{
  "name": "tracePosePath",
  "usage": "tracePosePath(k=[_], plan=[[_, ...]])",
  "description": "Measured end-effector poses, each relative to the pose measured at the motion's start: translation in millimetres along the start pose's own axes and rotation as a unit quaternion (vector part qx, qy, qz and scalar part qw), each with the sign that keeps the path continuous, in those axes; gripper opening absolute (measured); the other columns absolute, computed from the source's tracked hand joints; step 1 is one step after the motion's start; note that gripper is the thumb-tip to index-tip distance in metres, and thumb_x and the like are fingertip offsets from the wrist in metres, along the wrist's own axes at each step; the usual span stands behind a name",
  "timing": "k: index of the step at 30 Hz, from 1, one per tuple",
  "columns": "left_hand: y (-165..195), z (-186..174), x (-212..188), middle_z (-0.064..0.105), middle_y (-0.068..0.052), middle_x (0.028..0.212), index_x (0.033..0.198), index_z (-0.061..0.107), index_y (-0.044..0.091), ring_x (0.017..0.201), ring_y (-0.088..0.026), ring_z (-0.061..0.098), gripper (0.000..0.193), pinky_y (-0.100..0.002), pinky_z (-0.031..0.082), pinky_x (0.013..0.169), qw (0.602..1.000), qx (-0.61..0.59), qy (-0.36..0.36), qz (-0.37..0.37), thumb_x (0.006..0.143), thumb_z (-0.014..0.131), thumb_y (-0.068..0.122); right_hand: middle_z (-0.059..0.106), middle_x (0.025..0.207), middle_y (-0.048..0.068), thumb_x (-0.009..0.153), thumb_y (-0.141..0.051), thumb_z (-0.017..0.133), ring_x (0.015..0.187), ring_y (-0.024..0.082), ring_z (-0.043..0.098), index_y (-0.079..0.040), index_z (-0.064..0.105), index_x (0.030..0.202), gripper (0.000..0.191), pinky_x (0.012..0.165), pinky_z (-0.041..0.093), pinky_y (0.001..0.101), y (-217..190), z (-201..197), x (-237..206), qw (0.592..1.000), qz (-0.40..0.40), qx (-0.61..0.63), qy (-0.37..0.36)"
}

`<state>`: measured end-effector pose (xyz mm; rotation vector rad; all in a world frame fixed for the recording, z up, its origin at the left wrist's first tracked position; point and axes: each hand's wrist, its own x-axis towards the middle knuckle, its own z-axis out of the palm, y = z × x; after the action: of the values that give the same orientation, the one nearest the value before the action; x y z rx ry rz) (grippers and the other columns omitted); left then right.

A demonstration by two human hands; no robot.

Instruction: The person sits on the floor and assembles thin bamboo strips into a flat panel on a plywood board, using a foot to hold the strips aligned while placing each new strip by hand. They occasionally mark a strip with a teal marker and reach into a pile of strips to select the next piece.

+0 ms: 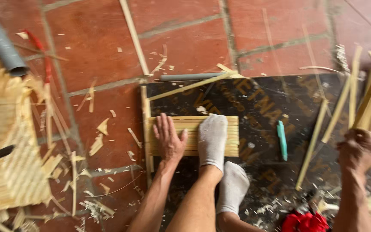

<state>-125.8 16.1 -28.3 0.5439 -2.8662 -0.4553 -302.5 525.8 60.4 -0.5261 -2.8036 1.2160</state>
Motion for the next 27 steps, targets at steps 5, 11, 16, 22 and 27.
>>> tracePosePath(k=[5, 11, 16, 22, 27], plan=[[-4, 7, 8, 0.032, -0.028, 0.165, 0.153, 0.04, -0.008, 0.156, -0.042, 0.026, 0.079, -0.061, 0.015, 0.128, 0.998, -0.033, 0.045, -0.01, 0.099, 0.059, 0.047, 0.071, 0.093, 0.013, 0.11, -0.006, 0.066, 0.081, 0.02, 0.067, -0.002, 0.07, 0.124, 0.014, 0.073, 0.052, 0.0334, -70, 103, -16, 0.956, -0.18, -0.023, -0.229], [-16, 1, 12, 0.037, -0.029, 0.156, 0.148, 0.042, -0.011, 0.151, -0.047, 0.033, 0.078, -0.065, 0.023, 0.126, 0.996, -0.053, 0.071, 0.017, 0.098, 0.067, 0.043, 0.077, 0.102, 0.003, 0.098, -0.032, 0.065, 0.087, 0.029, 0.073, -0.02, 0.076, 0.105, 0.018, 0.071, 0.057, 0.0422, -176, 235, -54, 0.848, -0.36, -0.208, -0.329], [-14, -5, 8, 0.038, -0.027, 0.154, 0.148, 0.042, -0.01, 0.149, -0.047, 0.035, 0.077, -0.064, 0.026, 0.125, 0.995, -0.053, 0.082, 0.029, 0.098, 0.069, 0.041, 0.077, 0.101, 0.004, 0.097, -0.036, 0.062, 0.087, 0.032, 0.073, -0.022, 0.077, 0.104, 0.022, 0.071, 0.057, 0.0469, -199, 251, -52, 0.828, -0.338, -0.276, -0.351], [-13, -6, 8, 0.029, -0.03, 0.161, 0.152, 0.036, -0.008, 0.153, -0.048, 0.026, 0.08, -0.063, 0.02, 0.127, 0.997, -0.049, 0.053, 0.01, 0.099, 0.065, 0.044, 0.076, 0.101, 0.005, 0.097, -0.037, 0.061, 0.088, 0.031, 0.073, -0.021, 0.076, 0.103, 0.023, 0.072, 0.058, 0.0463, -187, 256, -59, 0.826, -0.347, -0.272, -0.352], [-13, 1, 5, 0.018, -0.029, 0.169, 0.158, 0.025, -0.005, 0.16, -0.043, 0.017, 0.085, -0.062, 0.01, 0.129, 0.998, -0.062, -0.002, -0.012, 0.102, 0.056, 0.05, 0.072, 0.107, 0.007, 0.092, -0.028, 0.068, 0.09, 0.031, 0.07, -0.018, 0.076, 0.098, 0.014, 0.072, 0.057, 0.044, -182, 253, -66, 0.848, -0.385, -0.199, -0.305]])
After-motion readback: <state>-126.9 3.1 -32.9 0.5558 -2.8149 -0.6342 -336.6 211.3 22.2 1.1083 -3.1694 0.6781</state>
